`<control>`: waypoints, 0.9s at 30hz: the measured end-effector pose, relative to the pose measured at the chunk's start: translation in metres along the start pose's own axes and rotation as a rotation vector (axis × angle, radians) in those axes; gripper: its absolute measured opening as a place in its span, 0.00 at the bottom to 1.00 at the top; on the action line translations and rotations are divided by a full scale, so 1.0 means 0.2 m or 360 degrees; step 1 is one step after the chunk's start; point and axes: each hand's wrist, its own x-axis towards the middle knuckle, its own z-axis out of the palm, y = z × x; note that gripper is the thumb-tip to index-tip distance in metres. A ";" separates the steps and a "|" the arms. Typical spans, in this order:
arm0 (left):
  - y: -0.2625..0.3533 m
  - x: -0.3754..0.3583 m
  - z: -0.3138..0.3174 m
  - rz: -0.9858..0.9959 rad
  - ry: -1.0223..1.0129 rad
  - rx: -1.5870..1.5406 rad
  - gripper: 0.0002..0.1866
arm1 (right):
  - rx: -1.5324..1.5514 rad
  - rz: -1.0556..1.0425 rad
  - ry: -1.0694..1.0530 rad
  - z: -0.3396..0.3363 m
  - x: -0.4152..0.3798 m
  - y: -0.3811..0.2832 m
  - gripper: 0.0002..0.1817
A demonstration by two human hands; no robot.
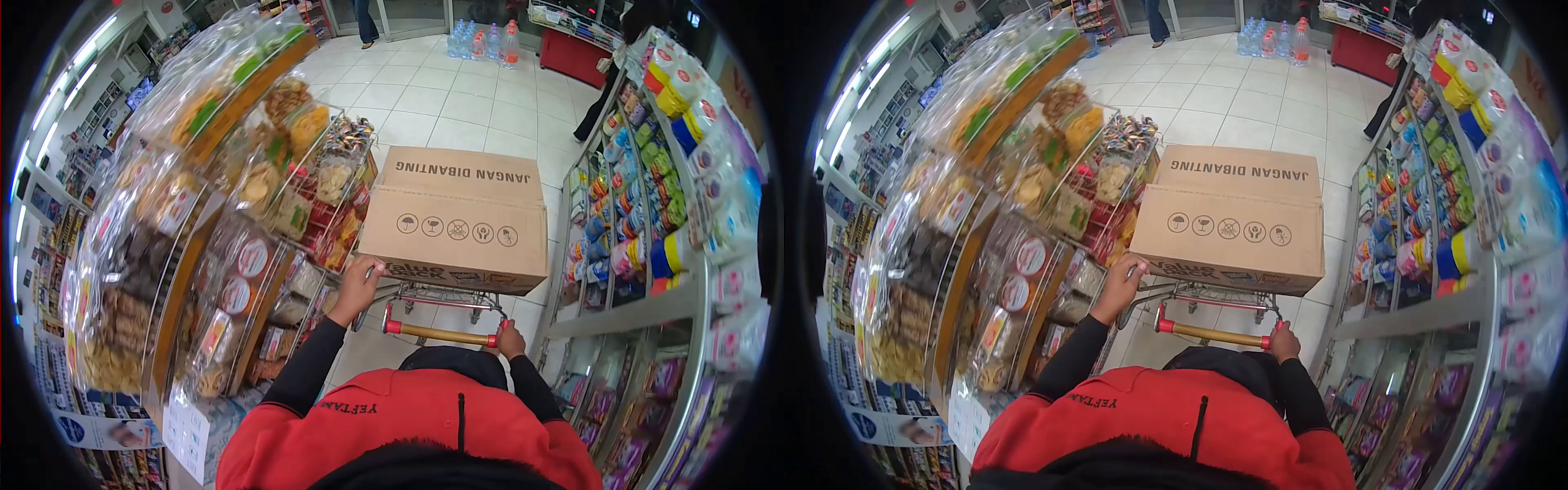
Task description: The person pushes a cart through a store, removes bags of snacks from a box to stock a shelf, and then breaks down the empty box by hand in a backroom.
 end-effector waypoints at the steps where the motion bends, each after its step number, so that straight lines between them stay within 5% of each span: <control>1: 0.00 0.00 -0.03 0.0002 0.0038 -0.0058 0.10 | 0.0033 -0.0105 0.0073 -0.02 -0.02 -0.04 0.22; 2: 0.00 0.00 -0.06 0.0003 0.0089 -0.0122 0.10 | 0.0057 -0.0217 0.0153 -0.04 -0.02 -0.06 0.20; 3: -0.02 0.46 0.24 -0.0069 0.0080 -0.0168 0.10 | -0.0013 -0.0194 0.0109 -0.32 0.44 -0.03 0.20; 12: -0.03 1.53 0.49 -0.0461 0.0293 -0.0123 0.09 | -0.0307 -0.0551 -0.0083 -1.11 1.73 -0.48 0.20; 27: -0.43 3.15 0.69 -0.0732 0.0749 -0.0332 0.08 | -0.0698 -0.0929 -0.0133 -1.88 3.60 -1.55 0.20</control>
